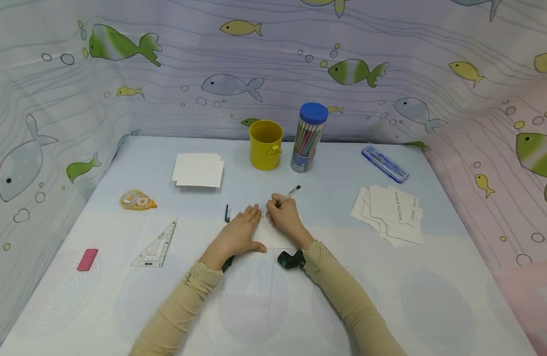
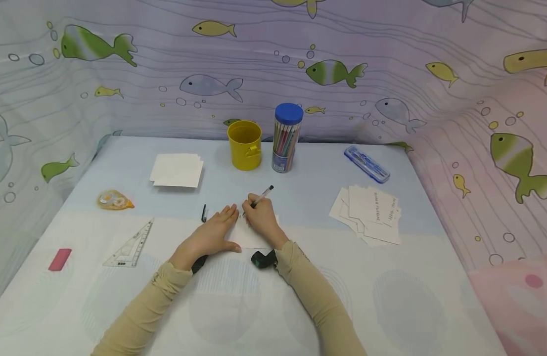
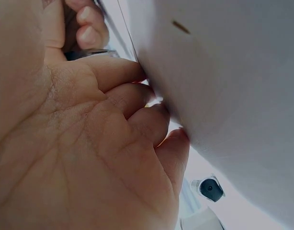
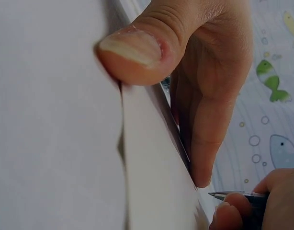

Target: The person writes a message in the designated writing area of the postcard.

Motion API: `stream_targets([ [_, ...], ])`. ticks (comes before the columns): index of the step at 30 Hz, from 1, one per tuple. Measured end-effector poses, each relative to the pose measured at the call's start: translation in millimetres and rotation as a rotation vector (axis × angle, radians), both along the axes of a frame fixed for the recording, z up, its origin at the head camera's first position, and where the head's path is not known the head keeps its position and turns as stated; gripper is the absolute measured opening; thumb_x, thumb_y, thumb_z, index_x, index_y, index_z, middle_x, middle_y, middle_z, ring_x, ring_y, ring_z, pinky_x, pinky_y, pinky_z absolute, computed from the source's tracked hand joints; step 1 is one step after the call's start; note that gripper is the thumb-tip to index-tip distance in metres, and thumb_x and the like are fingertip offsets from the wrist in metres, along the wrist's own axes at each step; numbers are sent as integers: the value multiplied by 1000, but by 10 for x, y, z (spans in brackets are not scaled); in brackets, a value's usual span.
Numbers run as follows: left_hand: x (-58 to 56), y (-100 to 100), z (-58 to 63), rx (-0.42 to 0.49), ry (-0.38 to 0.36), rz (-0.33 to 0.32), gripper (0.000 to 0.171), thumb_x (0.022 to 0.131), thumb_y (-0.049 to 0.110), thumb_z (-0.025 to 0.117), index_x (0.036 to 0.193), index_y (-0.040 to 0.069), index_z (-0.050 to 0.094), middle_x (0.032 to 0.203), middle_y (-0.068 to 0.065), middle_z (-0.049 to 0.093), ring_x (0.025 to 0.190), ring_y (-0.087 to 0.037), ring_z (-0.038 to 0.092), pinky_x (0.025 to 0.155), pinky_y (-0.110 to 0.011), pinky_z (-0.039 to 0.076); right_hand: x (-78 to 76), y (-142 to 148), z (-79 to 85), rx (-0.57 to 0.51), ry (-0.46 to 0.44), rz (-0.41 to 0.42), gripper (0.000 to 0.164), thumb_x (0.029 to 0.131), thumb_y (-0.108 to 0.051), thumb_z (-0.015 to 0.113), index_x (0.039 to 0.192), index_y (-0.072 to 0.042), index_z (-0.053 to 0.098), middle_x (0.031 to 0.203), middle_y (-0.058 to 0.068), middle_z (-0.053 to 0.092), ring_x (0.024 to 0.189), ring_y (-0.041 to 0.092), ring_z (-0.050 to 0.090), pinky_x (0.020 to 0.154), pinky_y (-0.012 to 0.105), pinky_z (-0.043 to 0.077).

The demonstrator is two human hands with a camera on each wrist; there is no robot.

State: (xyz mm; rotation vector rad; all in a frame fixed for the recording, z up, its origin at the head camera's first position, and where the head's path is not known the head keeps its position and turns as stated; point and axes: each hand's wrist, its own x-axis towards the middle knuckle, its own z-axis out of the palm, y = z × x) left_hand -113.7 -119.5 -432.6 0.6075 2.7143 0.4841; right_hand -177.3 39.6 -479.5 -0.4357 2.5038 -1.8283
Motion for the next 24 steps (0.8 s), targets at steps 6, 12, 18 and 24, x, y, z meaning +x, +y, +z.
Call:
stream_targets([
  [6,1,1,-20,-2,11,-6,101,79,46,75,149,-8,26,160,-23,16,149,-38,15,120,-53,22,105,-25,182,43,-47,5,30,92,-1,49,62,0,44,45,9,47,33,0,37,34,8,22],
  [12,-4,-1,-16,-8,18,-12,101,79,46,75,149,-8,26,160,-24,16,149,-39,16,119,-54,23,-10,-18,-8,86,-27,6,31,91,-7,51,61,-7,46,45,2,49,33,4,42,34,16,28],
  [18,-9,-3,-22,-12,13,-10,102,79,47,75,149,-8,25,160,-23,16,149,-38,15,119,-53,23,28,-39,58,105,-37,-10,30,90,-6,50,60,-10,43,44,-5,45,31,0,36,34,17,25],
  [24,-11,-3,-30,-16,8,-10,102,79,48,75,150,-7,25,160,-23,16,149,-38,15,120,-53,22,181,-60,321,77,-57,-11,29,90,2,50,61,-1,44,45,4,45,30,-4,29,32,8,16],
])
